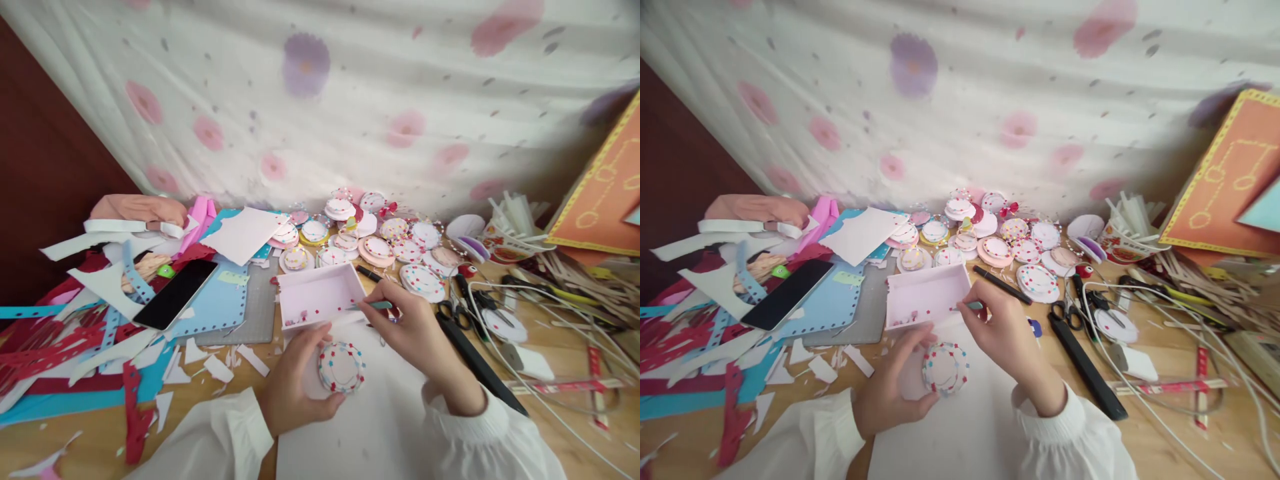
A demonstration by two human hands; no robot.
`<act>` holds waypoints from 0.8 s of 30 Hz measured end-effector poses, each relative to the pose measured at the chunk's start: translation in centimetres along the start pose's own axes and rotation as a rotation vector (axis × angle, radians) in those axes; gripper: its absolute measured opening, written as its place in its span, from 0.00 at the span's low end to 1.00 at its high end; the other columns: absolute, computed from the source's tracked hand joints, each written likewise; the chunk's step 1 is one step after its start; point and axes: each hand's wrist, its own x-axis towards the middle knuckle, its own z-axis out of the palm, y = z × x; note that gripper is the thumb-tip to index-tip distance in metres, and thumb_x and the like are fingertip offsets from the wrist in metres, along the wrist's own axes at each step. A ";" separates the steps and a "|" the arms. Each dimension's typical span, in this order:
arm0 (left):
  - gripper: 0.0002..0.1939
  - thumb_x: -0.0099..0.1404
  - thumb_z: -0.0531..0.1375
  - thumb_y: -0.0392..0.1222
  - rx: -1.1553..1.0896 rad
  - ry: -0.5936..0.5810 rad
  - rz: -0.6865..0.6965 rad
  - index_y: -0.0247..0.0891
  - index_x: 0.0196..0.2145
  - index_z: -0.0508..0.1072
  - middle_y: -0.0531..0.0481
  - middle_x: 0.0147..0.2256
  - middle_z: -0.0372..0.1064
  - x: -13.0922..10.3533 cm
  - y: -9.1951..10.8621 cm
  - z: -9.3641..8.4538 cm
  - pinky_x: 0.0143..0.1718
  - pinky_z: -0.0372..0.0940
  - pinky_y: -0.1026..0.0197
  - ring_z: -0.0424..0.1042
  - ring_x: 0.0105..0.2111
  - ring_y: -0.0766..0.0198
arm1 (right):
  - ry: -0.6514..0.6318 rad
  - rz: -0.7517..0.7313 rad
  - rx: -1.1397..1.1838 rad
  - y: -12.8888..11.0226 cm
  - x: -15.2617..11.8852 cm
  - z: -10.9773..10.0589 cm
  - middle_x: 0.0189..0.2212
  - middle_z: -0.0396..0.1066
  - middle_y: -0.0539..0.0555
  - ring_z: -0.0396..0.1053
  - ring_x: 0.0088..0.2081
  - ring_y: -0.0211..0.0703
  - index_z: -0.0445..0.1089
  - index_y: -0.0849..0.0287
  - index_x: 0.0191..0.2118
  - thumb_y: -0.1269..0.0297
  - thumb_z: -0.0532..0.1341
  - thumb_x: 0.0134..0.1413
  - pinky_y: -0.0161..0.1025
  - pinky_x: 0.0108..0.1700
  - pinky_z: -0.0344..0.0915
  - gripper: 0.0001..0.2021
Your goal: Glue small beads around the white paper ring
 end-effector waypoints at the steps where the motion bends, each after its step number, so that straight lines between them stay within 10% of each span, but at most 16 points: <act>1: 0.45 0.52 0.63 0.35 -0.034 0.003 -0.036 0.44 0.64 0.47 0.45 0.54 0.65 -0.1 0.0 0.0 0.57 0.58 0.51 0.64 0.54 0.53 | -0.054 -0.009 -0.014 -0.1 -0.2 -0.5 0.24 0.65 0.47 0.60 0.25 0.34 0.65 0.58 0.29 0.66 0.59 0.58 0.32 0.28 0.56 0.06; 8: 0.32 0.60 0.55 0.33 -0.137 0.014 -0.175 0.44 0.61 0.50 0.46 0.57 0.65 0.3 0.8 -0.2 0.60 0.53 0.49 0.60 0.59 0.56 | -0.331 -0.072 -0.074 -0.9 -1.0 -2.3 0.28 0.66 0.49 0.63 0.28 0.34 0.63 0.58 0.31 0.71 0.59 0.57 0.31 0.30 0.58 0.05; 24: 0.20 0.59 0.56 0.34 -0.065 -0.035 -0.262 0.42 0.49 0.58 0.42 0.53 0.67 -0.4 0.5 0.2 0.55 0.61 0.48 0.68 0.54 0.53 | -0.380 0.149 -0.427 0.2 -0.8 -2.1 0.30 0.75 0.52 0.72 0.30 0.42 0.70 0.57 0.33 0.71 0.57 0.55 0.34 0.30 0.60 0.05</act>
